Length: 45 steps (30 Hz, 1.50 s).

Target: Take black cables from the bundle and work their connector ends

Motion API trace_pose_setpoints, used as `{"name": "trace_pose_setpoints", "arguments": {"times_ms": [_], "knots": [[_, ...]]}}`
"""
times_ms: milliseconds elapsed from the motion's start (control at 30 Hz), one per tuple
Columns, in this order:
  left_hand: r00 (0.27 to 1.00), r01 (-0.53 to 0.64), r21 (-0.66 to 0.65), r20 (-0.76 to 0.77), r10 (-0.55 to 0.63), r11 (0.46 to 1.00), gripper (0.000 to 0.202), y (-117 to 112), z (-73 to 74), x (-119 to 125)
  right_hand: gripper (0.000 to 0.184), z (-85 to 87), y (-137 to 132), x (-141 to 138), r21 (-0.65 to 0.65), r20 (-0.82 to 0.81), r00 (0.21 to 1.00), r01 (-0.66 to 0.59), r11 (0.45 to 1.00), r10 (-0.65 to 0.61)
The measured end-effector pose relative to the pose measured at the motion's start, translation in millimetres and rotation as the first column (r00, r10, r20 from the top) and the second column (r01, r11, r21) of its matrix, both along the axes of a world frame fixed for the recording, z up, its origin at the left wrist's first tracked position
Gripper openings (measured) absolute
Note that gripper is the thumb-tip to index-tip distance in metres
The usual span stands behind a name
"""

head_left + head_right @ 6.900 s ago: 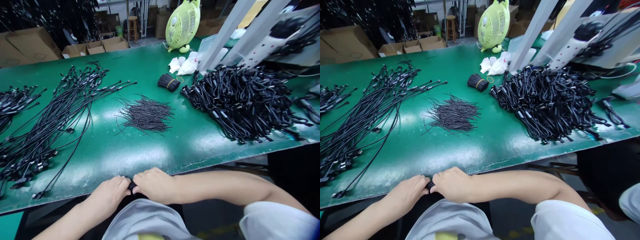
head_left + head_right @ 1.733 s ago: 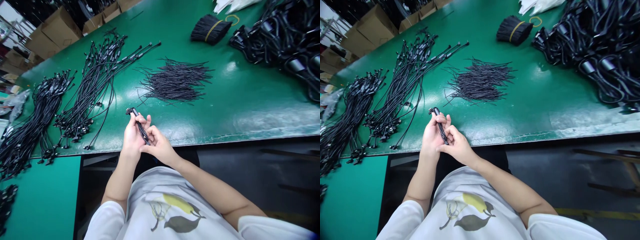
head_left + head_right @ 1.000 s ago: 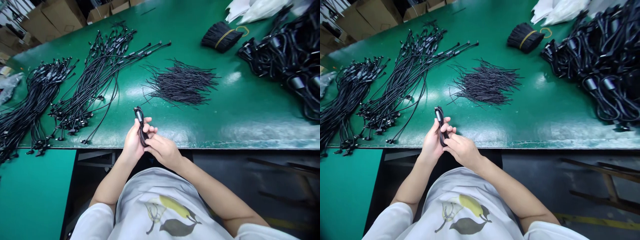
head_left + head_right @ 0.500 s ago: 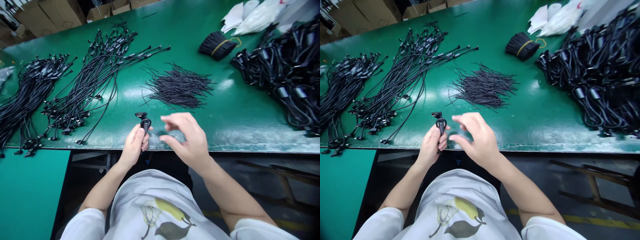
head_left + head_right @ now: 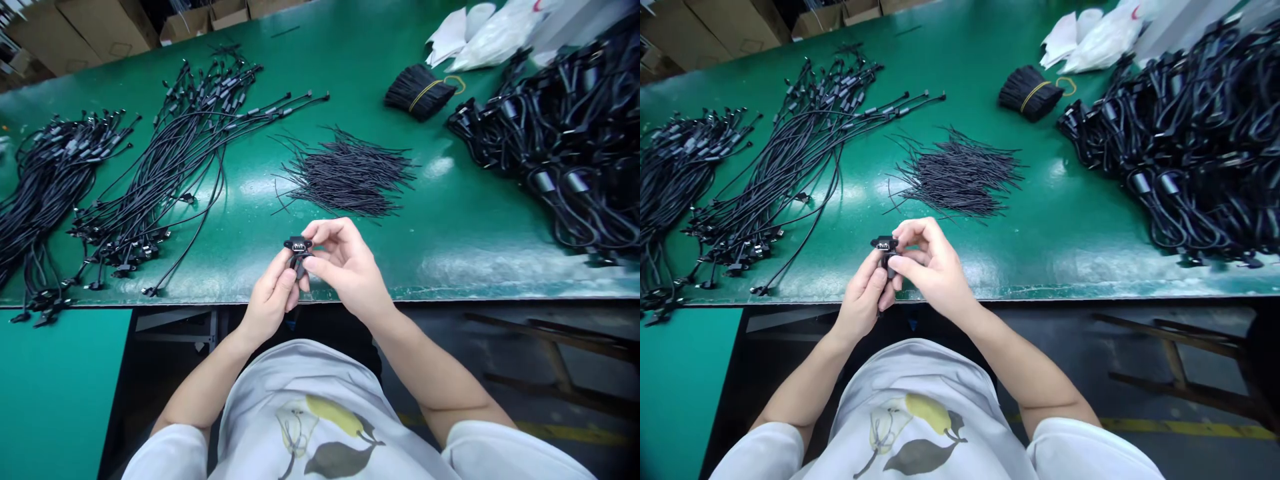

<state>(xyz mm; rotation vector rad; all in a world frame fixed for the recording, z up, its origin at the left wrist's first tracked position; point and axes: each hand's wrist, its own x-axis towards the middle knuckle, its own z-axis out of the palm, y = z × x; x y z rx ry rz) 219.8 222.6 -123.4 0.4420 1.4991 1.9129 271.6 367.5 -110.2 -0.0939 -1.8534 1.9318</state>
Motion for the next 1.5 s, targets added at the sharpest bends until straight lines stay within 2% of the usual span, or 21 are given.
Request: {"name": "trace_pose_setpoints", "arguments": {"times_ms": [100, 233, 300, 400, 467, 567, 667, 733, 800, 833, 867, 933, 1000, 1100, 1167, 1200, 1233, 1300, 1367, 1400, 1500], "knots": [[0.998, 0.065, -0.042, -0.02, -0.066, 0.997, 0.042, -2, 0.0, 0, 0.027, -6.8, -1, 0, -0.286, 0.064, 0.99, -0.103, 0.953, 0.126], [0.992, 0.128, -0.069, -0.008, -0.129, 0.989, 0.042, -1, -1.9, -3, 0.022, -18.8, -2, 0, -0.272, 0.11, 0.986, -0.09, 0.958, 0.124], [0.998, 0.057, -0.009, 0.027, -0.057, 0.998, 0.044, 5, -2.7, -8, 0.025, -23.2, -4, 2, -0.143, 0.097, 0.995, 0.037, 0.989, -0.024], [0.973, -0.216, 0.107, 0.102, 0.205, 0.971, 0.043, 25, -0.7, -17, 0.053, -28.6, -16, 8, 0.195, 0.012, 0.989, 0.14, 0.971, -0.145], [0.946, -0.309, 0.121, 0.144, 0.292, 0.943, 0.041, 40, 1.4, -21, 0.065, -36.0, -25, 11, 0.456, 0.061, 0.995, 0.046, 0.889, -0.083], [0.977, -0.185, 0.064, 0.119, 0.176, 0.981, 0.045, 51, 0.3, -21, 0.054, -50.6, -14, 13, 0.696, 0.18, 0.977, -0.047, 0.716, -0.111], [0.999, 0.013, -0.145, -0.045, -0.02, 0.989, 0.048, 31, -9.2, -25, 0.042, -47.8, 48, 25, 0.79, 0.066, 0.966, 0.104, 0.604, -0.252], [0.978, 0.068, -0.345, -0.162, -0.13, 0.936, 0.047, 4, -18.3, -34, 0.035, -30.4, 113, 42, 0.809, -0.044, 0.892, 0.296, 0.508, -0.45], [0.963, 0.022, -0.481, -0.225, -0.147, 0.877, 0.046, -25, -27.2, -45, 0.033, -5.6, 188, 60, 0.836, -0.089, 0.713, 0.433, 0.337, -0.695], [0.96, -0.015, -0.516, -0.246, -0.132, 0.857, 0.045, -37, -30.9, -50, 0.034, 7.1, 225, 67, 0.864, -0.121, 0.576, 0.462, 0.201, -0.808], [0.959, -0.046, -0.532, -0.261, -0.111, 0.846, 0.044, -47, -33.8, -53, 0.036, 18.9, 258, 71, 0.874, -0.127, 0.514, 0.463, 0.149, -0.848], [0.956, -0.068, -0.534, -0.275, -0.097, 0.843, 0.042, -59, -36.7, -57, 0.042, 36.9, 308, 74, 0.891, -0.129, 0.434, 0.445, 0.087, -0.892], [0.944, -0.066, -0.534, -0.307, -0.12, 0.843, 0.041, -64, -34.7, -58, 0.043, 45.5, 328, 70, 0.916, -0.1, 0.433, 0.393, 0.088, -0.896], [0.83, -0.203, -0.54, -0.537, -0.148, 0.817, 0.038, -70, -22.1, -63, 0.034, 43.5, 303, 58, 0.932, -0.124, 0.465, 0.357, 0.057, -0.877], [0.653, -0.398, -0.503, -0.743, -0.148, 0.767, 0.038, -81, -9.1, -73, 0.03, 36.5, 267, 50, 0.934, -0.196, 0.517, 0.358, 0.002, -0.833], [0.561, -0.495, -0.482, -0.813, -0.157, 0.723, 0.04, -89, -2.2, -81, 0.03, 32.1, 249, 45, 0.955, -0.206, 0.589, 0.294, -0.031, -0.781], [0.489, -0.584, -0.467, -0.856, -0.172, 0.664, 0.042, -98, 4.5, -91, 0.026, 27.2, 233, 39, 0.966, -0.196, 0.664, 0.255, -0.028, -0.722], [0.404, -0.708, -0.449, -0.891, -0.208, 0.545, 0.044, -119, 15.7, -114, 0.017, 16.5, 203, 23, 0.977, -0.123, 0.818, 0.199, 0.076, -0.562], [0.37, -0.789, -0.44, -0.898, -0.239, 0.429, 0.043, -138, 21.6, -139, 0.017, 6.4, 175, -2, 0.968, -0.05, 0.922, 0.139, 0.209, -0.385], [0.363, -0.811, -0.442, -0.894, -0.262, 0.384, 0.043, -146, 22.3, -151, 0.019, 2.6, 162, -17, 0.965, -0.024, 0.955, 0.099, 0.242, -0.295], [0.363, -0.802, -0.498, -0.844, -0.395, 0.328, 0.04, -160, 16.3, -185, 0.021, -1.0, 122, -65, 0.976, 0.028, 0.996, -0.01, 0.219, -0.079]]}}
